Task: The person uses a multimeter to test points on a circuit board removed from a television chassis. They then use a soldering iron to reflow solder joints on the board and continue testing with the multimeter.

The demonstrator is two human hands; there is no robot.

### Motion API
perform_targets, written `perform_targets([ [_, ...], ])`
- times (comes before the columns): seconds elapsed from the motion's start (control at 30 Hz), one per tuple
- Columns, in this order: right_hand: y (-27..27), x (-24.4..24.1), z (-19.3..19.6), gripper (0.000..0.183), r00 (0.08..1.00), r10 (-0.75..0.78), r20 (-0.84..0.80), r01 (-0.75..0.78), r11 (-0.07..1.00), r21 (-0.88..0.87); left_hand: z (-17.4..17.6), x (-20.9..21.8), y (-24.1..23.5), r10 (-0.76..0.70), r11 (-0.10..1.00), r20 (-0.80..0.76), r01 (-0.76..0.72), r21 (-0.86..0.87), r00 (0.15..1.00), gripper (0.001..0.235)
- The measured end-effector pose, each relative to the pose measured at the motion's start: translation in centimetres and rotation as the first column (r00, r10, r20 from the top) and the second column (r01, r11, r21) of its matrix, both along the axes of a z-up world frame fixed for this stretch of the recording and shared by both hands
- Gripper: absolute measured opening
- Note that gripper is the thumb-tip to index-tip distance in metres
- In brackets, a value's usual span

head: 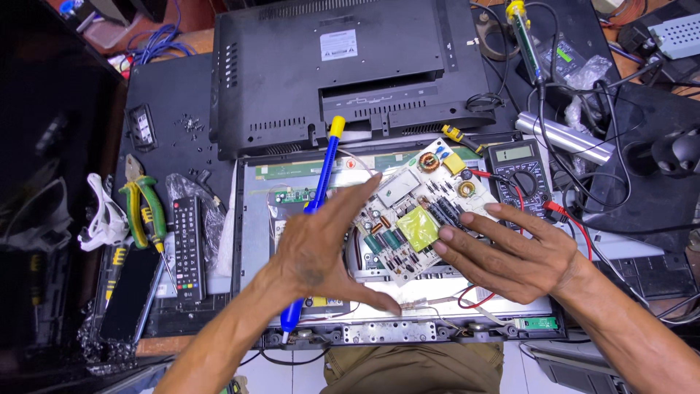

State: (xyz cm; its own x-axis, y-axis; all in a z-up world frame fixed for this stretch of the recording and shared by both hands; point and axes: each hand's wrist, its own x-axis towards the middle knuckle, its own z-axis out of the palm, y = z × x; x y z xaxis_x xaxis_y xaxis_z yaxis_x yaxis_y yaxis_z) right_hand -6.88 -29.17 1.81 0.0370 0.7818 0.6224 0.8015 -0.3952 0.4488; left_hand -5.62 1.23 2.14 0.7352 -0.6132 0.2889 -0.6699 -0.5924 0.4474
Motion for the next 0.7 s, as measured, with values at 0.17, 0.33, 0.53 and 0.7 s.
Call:
perform_targets([
  [0.17, 1.0, 0.8, -0.9, 0.016, 1.000, -0.010, 0.024, 0.009, 1.000, 0.028, 0.2, 0.0, -0.9, 0.159, 0.968, -0.145, -0.125, 0.215, 0.977, 0.141],
  [0.33, 1.7, 1.6, -2.0, 0.012, 0.999, -0.047, 0.014, 0.047, 0.997, 0.056, -1.2, 1.2, 0.1, 0.076, 0.988, 0.189, -0.099, 0.114, 0.979, 0.123],
  [0.53, 2.4, 1.2, -2.9, 0.003, 0.964, -0.148, -0.222, 0.135, 0.988, -0.071, -1.9, 1.6, 0.1, 0.018, 0.973, 0.135, -0.048, 0.225, 0.991, 0.124],
  [0.7, 3.3, 1.4, -2.6, 0.008, 0.861, -0.105, -0.498, 0.072, 0.994, -0.086, -1.6, 0.9, 1.0, -0.015, 0.990, 0.218, -0.015, 0.139, 0.976, 0.120],
])
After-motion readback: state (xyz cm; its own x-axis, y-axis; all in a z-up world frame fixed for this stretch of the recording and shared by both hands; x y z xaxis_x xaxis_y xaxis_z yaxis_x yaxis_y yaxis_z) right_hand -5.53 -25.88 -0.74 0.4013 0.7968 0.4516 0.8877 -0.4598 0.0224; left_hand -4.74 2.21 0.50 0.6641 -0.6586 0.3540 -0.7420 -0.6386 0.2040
